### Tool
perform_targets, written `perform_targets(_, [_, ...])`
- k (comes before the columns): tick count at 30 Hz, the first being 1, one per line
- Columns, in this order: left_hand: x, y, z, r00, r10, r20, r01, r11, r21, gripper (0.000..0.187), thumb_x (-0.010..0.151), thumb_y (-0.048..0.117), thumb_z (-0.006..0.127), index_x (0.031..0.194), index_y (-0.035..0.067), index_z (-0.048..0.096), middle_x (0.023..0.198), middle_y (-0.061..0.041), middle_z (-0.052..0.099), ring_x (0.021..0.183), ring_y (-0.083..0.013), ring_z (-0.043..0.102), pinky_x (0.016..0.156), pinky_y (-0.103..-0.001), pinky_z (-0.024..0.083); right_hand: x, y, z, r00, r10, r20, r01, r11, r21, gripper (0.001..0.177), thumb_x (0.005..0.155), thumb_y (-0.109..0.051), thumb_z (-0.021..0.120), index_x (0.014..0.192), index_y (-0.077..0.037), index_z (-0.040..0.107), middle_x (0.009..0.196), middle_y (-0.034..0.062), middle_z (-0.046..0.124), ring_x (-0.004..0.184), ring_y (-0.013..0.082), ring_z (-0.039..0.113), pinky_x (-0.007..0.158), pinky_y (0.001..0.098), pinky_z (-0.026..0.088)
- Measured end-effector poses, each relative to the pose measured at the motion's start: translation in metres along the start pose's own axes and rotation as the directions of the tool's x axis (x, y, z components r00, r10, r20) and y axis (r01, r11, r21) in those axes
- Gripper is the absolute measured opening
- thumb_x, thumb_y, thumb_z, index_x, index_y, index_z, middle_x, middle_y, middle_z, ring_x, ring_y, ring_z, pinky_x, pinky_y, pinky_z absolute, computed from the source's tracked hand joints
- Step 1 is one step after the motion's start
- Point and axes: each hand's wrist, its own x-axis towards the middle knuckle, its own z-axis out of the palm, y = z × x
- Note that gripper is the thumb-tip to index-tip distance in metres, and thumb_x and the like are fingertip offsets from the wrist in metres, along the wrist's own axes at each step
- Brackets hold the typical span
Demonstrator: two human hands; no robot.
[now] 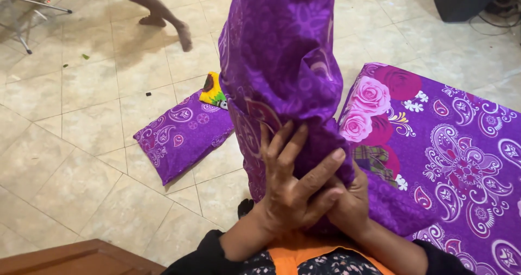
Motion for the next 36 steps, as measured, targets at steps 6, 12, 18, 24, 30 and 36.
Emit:
perform_targets(6, [0.005, -0.022, -0.011, 1.0, -0.009, 0.013, 0.009, 1.0, -0.002, 0.045, 0.104, 0.048, 0.058, 0.144, 0.028, 0.062, 0.161, -0.018, 0.038, 0.154, -0.0403, 0.033, 0.13, -0.068, 0.013, 0.013, 0.011, 0.018, 0.998, 0.037, -0.042, -0.037, 0.999, -0.008, 0.031, 0.106, -0.007, 0.052, 0.137, -0.002, 0.059, 0.117, 0.0036, 0.068, 0.103, 0.0105, 0.065, 0.087, 0.027, 0.053])
perform_targets(12, [0.005, -0.029, -0.012, 1.0, -0.013, 0.005, 0.013, 1.0, 0.004, 0.044, 0.105, 0.048, 0.059, 0.144, 0.029, 0.061, 0.16, -0.017, 0.039, 0.154, -0.0398, 0.033, 0.132, -0.069, 0.013, 0.014, 0.02, 0.02, 0.997, 0.061, -0.039, -0.054, 0.987, 0.152, 0.031, 0.109, -0.006, 0.052, 0.139, 0.0, 0.058, 0.121, 0.0064, 0.067, 0.106, 0.0135, 0.065, 0.089, 0.029, 0.053])
perform_targets(18, [0.002, -0.024, -0.008, 1.0, -0.023, -0.012, 0.023, 1.0, 0.009, 0.045, 0.104, 0.048, 0.06, 0.144, 0.029, 0.061, 0.161, -0.017, 0.039, 0.154, -0.0393, 0.033, 0.131, -0.069, 0.012, 0.013, 0.017, 0.014, 0.999, 0.039, -0.011, -0.038, 0.996, 0.078, 0.036, 0.106, -0.008, 0.053, 0.141, -0.001, 0.055, 0.127, 0.0076, 0.066, 0.113, 0.0154, 0.064, 0.095, 0.0304, 0.053])
perform_targets(24, [-0.001, -0.012, -0.007, 0.999, -0.032, -0.019, 0.032, 0.999, 0.015, 0.045, 0.105, 0.045, 0.062, 0.145, 0.027, 0.061, 0.16, -0.019, 0.04, 0.153, -0.0412, 0.035, 0.132, -0.066, 0.018, 0.008, 0.012, 0.007, 0.998, 0.058, 0.018, -0.059, 0.996, 0.067, 0.033, 0.107, -0.008, 0.053, 0.139, 0.001, 0.057, 0.124, 0.0081, 0.067, 0.111, 0.0159, 0.065, 0.093, 0.0309, 0.053])
perform_targets(30, [-0.004, 0.0, -0.007, 0.999, -0.044, -0.032, 0.044, 0.999, 0.019, 0.045, 0.105, 0.043, 0.062, 0.146, 0.024, 0.06, 0.158, -0.023, 0.042, 0.151, -0.0441, 0.038, 0.129, -0.061, 0.023, 0.005, 0.004, 0.007, 0.996, 0.082, 0.037, -0.085, 0.991, 0.103, 0.033, 0.107, -0.008, 0.054, 0.138, 0.001, 0.058, 0.12, 0.0069, 0.068, 0.106, 0.0149, 0.065, 0.092, 0.0313, 0.054])
perform_targets(36, [-0.006, 0.007, -0.003, 0.997, -0.044, -0.067, 0.048, 0.998, 0.051, 0.046, 0.104, 0.045, 0.06, 0.145, 0.025, 0.061, 0.157, -0.022, 0.043, 0.15, -0.0426, 0.039, 0.133, -0.063, 0.025, 0.002, 0.001, 0.002, 0.996, 0.06, 0.062, -0.065, 0.994, 0.088, 0.033, 0.107, -0.008, 0.054, 0.138, 0.0, 0.058, 0.119, 0.0055, 0.067, 0.106, 0.0134, 0.065, 0.092, 0.0298, 0.053])
